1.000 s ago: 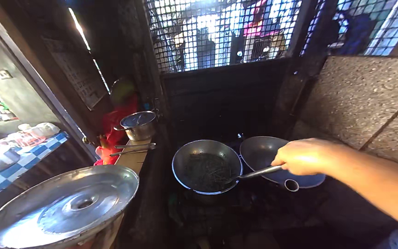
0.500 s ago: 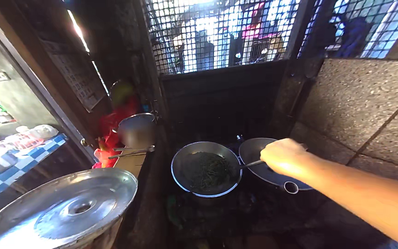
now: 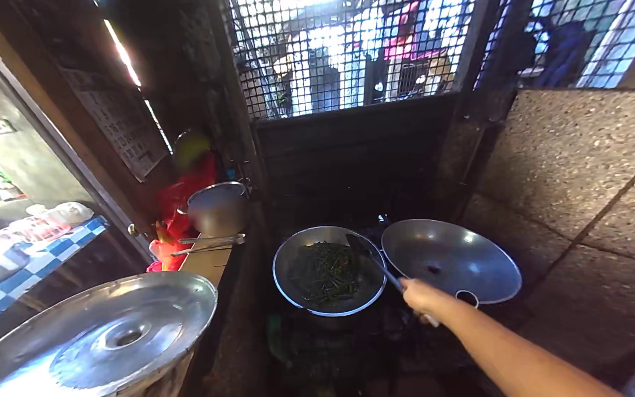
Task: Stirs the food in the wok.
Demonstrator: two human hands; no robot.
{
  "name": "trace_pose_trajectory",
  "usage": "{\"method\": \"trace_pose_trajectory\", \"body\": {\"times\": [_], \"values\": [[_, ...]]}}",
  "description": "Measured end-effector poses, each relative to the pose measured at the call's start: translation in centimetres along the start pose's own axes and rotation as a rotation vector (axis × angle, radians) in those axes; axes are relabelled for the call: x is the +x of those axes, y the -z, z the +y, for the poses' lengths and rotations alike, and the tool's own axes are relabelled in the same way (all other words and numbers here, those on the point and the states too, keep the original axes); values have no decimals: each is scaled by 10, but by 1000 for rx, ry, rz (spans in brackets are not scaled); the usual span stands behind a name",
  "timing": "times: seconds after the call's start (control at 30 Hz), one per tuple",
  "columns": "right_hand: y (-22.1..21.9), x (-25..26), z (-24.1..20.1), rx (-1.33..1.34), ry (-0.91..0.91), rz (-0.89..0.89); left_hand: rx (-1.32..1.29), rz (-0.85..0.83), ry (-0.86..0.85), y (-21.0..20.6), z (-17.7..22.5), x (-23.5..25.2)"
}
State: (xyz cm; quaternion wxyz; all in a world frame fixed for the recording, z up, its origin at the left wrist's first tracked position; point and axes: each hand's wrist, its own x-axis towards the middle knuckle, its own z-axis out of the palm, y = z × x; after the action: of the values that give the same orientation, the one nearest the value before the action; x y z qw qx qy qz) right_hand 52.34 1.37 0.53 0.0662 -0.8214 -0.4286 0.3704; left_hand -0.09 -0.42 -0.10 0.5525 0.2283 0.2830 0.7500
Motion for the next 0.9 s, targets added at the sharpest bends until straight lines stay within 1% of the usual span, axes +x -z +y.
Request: {"method": "trace_pose_trajectory", "body": {"times": [0.07, 0.1, 0.13, 0.17, 0.27, 0.33, 0.4, 0.47, 0.5, 0.53, 0.57, 0.6, 0.63, 0.7, 0.77, 0.83, 0.9], "values": [[-33, 13, 4, 436, -22, -105, -21, -70, -3, 15, -1, 7], [-42, 15, 3, 596, -26, -154, -25, -78, 0, 14, -2, 6], [-43, 13, 0, 665, -22, -189, -23, -52, -5, 10, -3, 4], [-40, 7, -2, 642, -1, -199, 0, -29, -10, 5, -2, 2], [-11, -26, -6, 312, 110, -160, 42, -39, -9, 8, 0, 2], [8, -38, -10, 164, 179, -109, 66, 11, -10, -4, 1, -5], [19, -31, -17, 57, 195, -27, 21, 14, -15, 2, -1, -1], [19, -9, -27, -48, 156, 59, -40, -83, -11, 22, -3, 10], [17, 4, -32, -84, 132, 86, -83, -99, -13, 26, -4, 12], [14, 17, -39, -97, 106, 90, -86, -57, -22, 12, -4, 5], [11, 28, -46, -82, 86, 73, -68, 22, -32, -13, -3, -7], [8, 35, -55, -53, 74, 39, -65, 82, -29, -28, -3, -14], [5, 41, -65, -37, 76, -5, -44, 119, -32, -34, -3, -17], [1, 49, -86, -129, 127, -48, 19, 103, -57, -30, -4, -16], [-1, 43, -110, -336, 215, -34, 52, 86, -69, -27, -2, -16], [-1, 27, -129, -534, 319, -25, 99, 102, -69, -30, -1, -19], [1, 0, -136, -725, 407, 0, 57, 75, -58, -14, -2, -13]]}}
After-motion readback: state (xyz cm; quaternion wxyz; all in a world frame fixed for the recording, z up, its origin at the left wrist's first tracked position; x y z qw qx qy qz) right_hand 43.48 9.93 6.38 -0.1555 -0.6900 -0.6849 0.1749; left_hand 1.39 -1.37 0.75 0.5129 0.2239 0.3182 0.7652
